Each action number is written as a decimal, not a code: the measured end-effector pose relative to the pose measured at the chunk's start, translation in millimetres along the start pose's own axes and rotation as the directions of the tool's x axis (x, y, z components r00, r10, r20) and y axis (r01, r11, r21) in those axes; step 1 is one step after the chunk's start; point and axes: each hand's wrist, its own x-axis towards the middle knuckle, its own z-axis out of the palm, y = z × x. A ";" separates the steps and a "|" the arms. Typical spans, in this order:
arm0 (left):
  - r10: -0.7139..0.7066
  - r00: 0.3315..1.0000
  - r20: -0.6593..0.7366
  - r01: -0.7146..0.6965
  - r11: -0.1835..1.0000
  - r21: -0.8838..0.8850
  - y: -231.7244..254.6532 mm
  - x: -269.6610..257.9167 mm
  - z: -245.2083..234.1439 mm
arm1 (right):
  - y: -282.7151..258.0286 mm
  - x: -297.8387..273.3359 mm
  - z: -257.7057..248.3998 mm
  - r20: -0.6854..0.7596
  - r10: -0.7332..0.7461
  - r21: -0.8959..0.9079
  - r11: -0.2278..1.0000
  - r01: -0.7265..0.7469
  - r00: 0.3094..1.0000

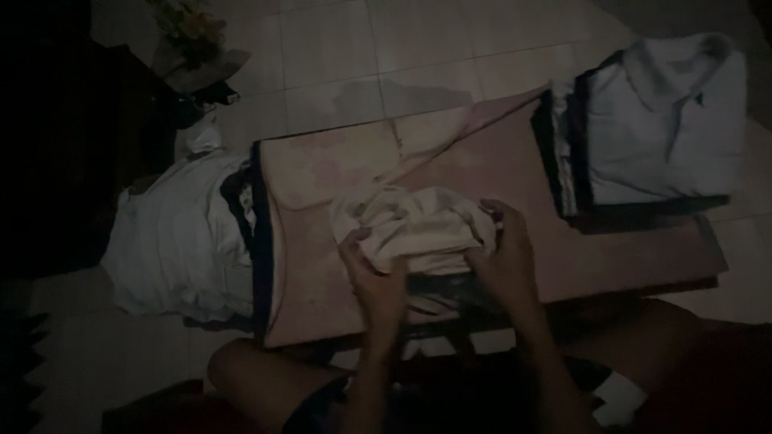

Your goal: The person folds a light-colored garment on a low table, smoothing and aligning edges, then folds it into a compact rectangle and places it on a growing stack. The person repeats the process with another garment, smoothing and folding it before stacking it with the others.

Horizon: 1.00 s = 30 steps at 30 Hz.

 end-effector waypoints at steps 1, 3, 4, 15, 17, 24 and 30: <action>0.027 1.000 -0.012 -0.026 0.997 0.071 0.8 5.2 -4.3 | 4.2 -2.1 -3.7 -0.003 -0.003 -0.004 1.000 0.003 1.000; 0.155 0.987 -0.028 -0.144 0.958 0.248 2.0 13.4 -10.0 | 8.9 -5.5 -5.8 -0.009 -0.016 -0.006 1.000 0.016 1.000; 0.252 0.967 -0.021 -0.229 0.908 0.351 1.6 15.9 -11.5 | 10.6 -8.4 -6.2 -0.010 -0.019 -0.007 1.000 0.019 1.000; 0.013 0.985 0.174 -0.056 0.969 0.240 -0.6 6.4 0.2 | -8.2 -8.1 8.3 0.202 -0.396 -0.127 0.896 0.425 0.896; 0.008 0.983 0.184 -0.044 0.980 0.194 -4.8 0.5 3.8 | -9.5 -12.3 15.5 0.211 -0.360 -0.114 0.914 0.389 0.909; -0.063 0.950 0.305 -0.020 0.965 0.263 -12.7 0.4 2.2 | -4.2 -9.4 8.1 0.170 -0.158 0.033 0.987 0.155 0.973; -0.027 0.935 0.353 -0.025 0.989 0.143 -8.7 6.6 -9.0 | 0.9 5.1 6.7 0.296 -0.201 -0.295 0.911 0.289 0.934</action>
